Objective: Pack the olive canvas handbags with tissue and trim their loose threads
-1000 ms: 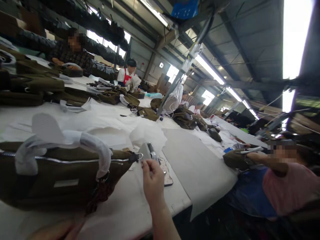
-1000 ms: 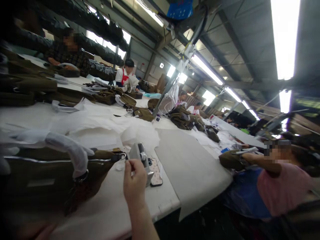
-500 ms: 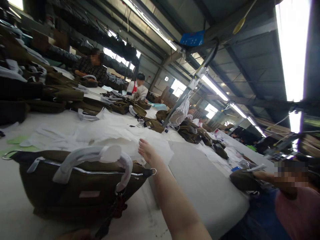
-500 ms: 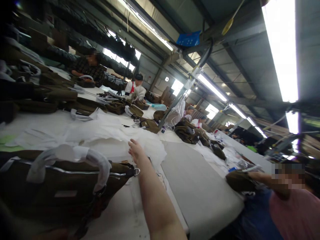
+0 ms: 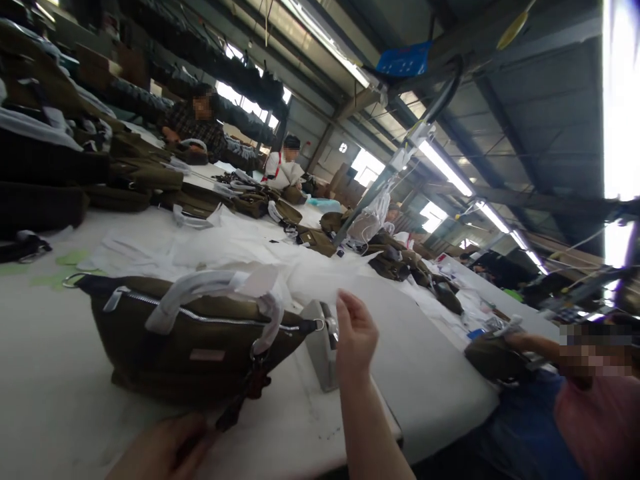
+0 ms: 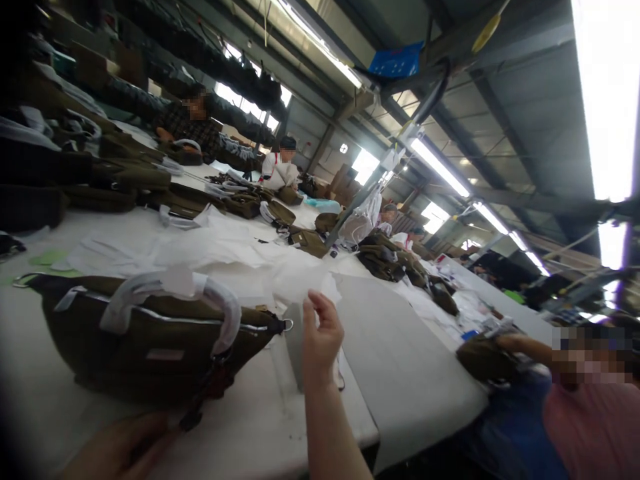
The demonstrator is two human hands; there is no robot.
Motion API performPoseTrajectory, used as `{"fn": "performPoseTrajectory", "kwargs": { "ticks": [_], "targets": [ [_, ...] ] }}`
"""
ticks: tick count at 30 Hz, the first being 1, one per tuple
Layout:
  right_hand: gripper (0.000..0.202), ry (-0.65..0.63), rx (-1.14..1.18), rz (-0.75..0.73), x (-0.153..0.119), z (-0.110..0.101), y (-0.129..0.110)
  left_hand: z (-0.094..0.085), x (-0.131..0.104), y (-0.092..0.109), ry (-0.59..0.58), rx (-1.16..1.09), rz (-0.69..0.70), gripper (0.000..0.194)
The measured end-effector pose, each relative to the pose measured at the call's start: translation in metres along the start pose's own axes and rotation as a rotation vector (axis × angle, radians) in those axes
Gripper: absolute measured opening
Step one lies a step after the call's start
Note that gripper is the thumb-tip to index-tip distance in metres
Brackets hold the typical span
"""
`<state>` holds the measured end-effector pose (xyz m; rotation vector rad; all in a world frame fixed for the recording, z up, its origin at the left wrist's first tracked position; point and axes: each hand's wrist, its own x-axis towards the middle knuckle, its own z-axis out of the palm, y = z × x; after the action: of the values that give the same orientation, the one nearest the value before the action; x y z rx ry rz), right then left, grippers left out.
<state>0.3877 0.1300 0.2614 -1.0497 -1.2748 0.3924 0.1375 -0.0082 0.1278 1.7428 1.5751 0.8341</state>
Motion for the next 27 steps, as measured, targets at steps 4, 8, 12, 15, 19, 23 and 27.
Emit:
{"fn": "performPoseTrajectory", "kwargs": {
  "ticks": [4, 8, 12, 15, 19, 23, 27],
  "targets": [
    [0.013, 0.131, 0.274, 0.202, -0.077, -0.068, -0.034, -0.01, -0.013, 0.012, -0.047, -0.077, 0.008, 0.044],
    [0.017, 0.019, 0.422, 0.51, -0.128, -0.107, -0.039, -0.014, -0.028, 0.029, -0.115, -0.265, -0.025, 0.042],
    [0.029, -0.087, 0.414, 0.777, -0.159, -0.114, -0.021, -0.002, -0.032, 0.038, -0.221, -0.429, -0.07, 0.048],
    [0.04, -0.225, 0.391, 0.867, -0.178, -0.11, -0.007, 0.008, -0.029, 0.035, -0.278, -0.705, -0.144, 0.059],
    [0.046, -0.546, 0.43, 0.935, -0.195, -0.104, 0.0, 0.004, -0.026, 0.036, -0.315, -1.074, -0.243, 0.064],
    [0.047, -0.844, 0.351, 0.841, -0.198, -0.097, -0.007, -0.014, -0.019, 0.047, -0.327, -1.05, -0.295, 0.061],
    [0.061, -1.003, 0.153, 0.702, -0.201, -0.089, -0.017, -0.024, -0.014, 0.049, -0.324, -0.953, -0.331, 0.054]
  ]
}}
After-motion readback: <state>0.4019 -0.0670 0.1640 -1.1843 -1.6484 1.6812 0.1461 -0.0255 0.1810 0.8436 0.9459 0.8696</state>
